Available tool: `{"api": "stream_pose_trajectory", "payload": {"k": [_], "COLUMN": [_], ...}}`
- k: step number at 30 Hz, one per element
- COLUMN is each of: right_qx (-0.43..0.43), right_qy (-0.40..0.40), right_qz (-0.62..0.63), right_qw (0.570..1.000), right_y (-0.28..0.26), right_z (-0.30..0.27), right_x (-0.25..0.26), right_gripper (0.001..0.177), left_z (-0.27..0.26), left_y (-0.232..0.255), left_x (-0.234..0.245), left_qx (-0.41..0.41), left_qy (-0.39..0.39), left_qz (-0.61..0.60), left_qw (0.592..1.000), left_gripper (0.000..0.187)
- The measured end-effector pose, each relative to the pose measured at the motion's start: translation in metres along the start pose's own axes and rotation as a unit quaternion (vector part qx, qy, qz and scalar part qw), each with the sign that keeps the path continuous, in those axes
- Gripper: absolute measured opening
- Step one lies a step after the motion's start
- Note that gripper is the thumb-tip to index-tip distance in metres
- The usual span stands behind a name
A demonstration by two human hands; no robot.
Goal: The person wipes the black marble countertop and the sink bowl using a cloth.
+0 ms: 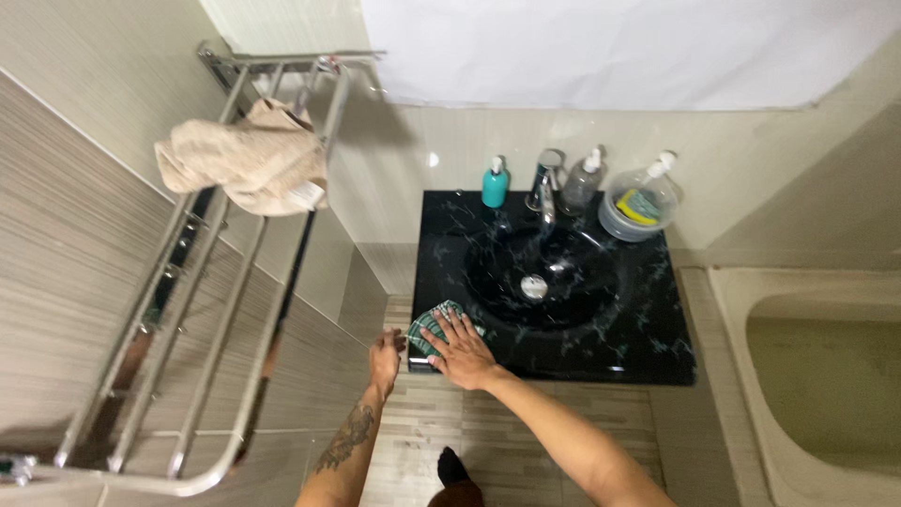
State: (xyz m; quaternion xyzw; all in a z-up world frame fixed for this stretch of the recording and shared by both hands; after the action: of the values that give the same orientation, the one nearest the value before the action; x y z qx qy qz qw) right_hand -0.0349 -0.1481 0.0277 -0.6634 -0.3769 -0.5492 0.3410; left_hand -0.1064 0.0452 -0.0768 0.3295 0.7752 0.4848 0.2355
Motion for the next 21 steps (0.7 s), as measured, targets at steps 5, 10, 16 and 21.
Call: {"api": "stream_pose_trajectory", "payload": {"k": [5,10,16,21], "right_qx": [-0.043,-0.164,-0.317,-0.350], "right_qy": [-0.034,-0.056,-0.046,-0.034], "right_qz": [-0.038,-0.086,-0.045,-0.125], "right_qw": [0.998,0.981,0.946,0.928], "right_y": [0.053,0.159,0.276,0.265], "right_z": [-0.076,-0.172,-0.274,-0.266], "right_x": [-0.015,-0.044,-0.073,-0.093], "right_gripper": [0.067,0.071,0.074,0.072], "left_z": [-0.054,-0.089,-0.087,-0.078], "left_y": [0.016,0.010,0.005,0.019], "left_x": [-0.031,-0.043,-0.040,-0.033], "left_qx": [-0.039,-0.080,-0.087,-0.035], "left_qy": [0.042,0.040,0.067,0.096], "left_qz": [0.138,0.152,0.196,0.233], "left_qw": [0.989,0.984,0.975,0.967], "left_gripper": [0.063,0.067,0.066,0.068]}}
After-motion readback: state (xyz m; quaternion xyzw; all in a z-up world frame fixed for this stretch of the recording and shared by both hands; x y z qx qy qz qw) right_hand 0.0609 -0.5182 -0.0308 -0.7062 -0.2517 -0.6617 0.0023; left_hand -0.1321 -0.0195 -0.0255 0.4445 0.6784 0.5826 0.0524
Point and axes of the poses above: each hand's wrist, its own z-axis towards the middle knuckle, its own x-axis out of the back of the hand, y = z × x, the point moved 2 cm from there along z, towards the middle knuckle, and after that the axes turned 14 degrees about -z, right-handed, at the moved point
